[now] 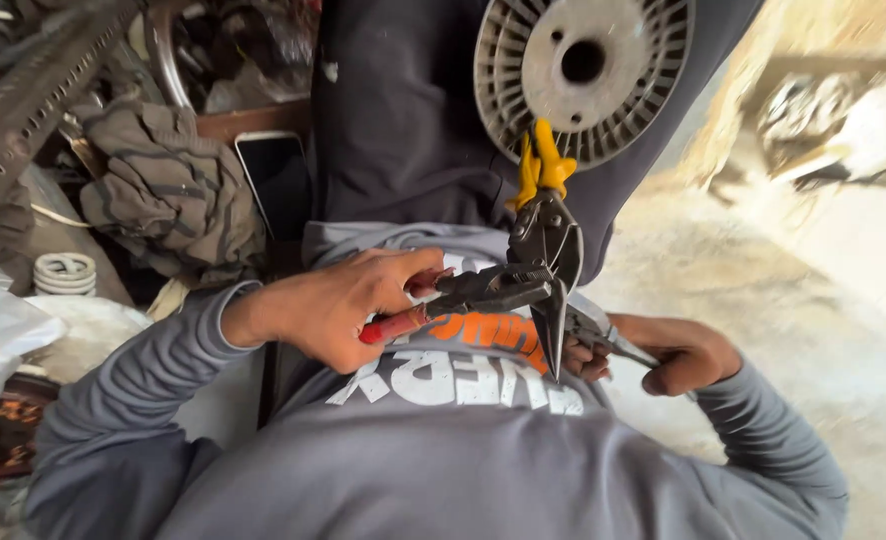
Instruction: Repairing a metal motor component using pliers and a screwdriver in a workshop setting.
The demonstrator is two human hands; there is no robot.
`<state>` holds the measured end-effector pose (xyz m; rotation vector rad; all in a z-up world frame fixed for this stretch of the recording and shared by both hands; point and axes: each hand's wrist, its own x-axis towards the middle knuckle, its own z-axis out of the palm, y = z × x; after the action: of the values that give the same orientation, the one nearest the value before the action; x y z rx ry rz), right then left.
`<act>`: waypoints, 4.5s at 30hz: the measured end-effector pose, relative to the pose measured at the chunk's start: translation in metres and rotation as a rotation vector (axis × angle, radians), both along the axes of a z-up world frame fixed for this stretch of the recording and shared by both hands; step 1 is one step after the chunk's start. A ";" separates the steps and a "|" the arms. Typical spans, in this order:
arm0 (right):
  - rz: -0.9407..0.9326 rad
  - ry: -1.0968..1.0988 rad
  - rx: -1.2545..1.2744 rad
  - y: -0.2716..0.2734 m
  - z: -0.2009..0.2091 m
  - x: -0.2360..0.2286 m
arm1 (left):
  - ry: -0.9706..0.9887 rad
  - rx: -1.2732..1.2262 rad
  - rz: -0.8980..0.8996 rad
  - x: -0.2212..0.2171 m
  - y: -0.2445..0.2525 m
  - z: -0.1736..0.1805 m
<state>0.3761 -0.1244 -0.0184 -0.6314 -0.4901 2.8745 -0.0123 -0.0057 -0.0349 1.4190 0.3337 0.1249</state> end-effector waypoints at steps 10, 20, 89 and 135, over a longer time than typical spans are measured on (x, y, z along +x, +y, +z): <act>-0.022 0.091 0.174 -0.004 -0.002 -0.010 | -0.091 -0.037 -0.059 -0.008 0.004 -0.022; -0.020 0.065 0.319 -0.002 -0.010 -0.017 | -0.093 -0.077 -0.087 -0.007 0.005 -0.024; -0.075 0.098 -0.325 0.002 -0.008 -0.048 | 0.009 0.088 0.132 0.000 0.000 0.013; -1.068 -1.235 1.092 0.009 -0.085 -0.132 | 0.158 -0.005 0.062 0.037 -0.015 0.032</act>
<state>0.2444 -0.1155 -0.1036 -1.5958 -1.1682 0.7563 0.0248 -0.0209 -0.0028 1.4170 0.5076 0.0622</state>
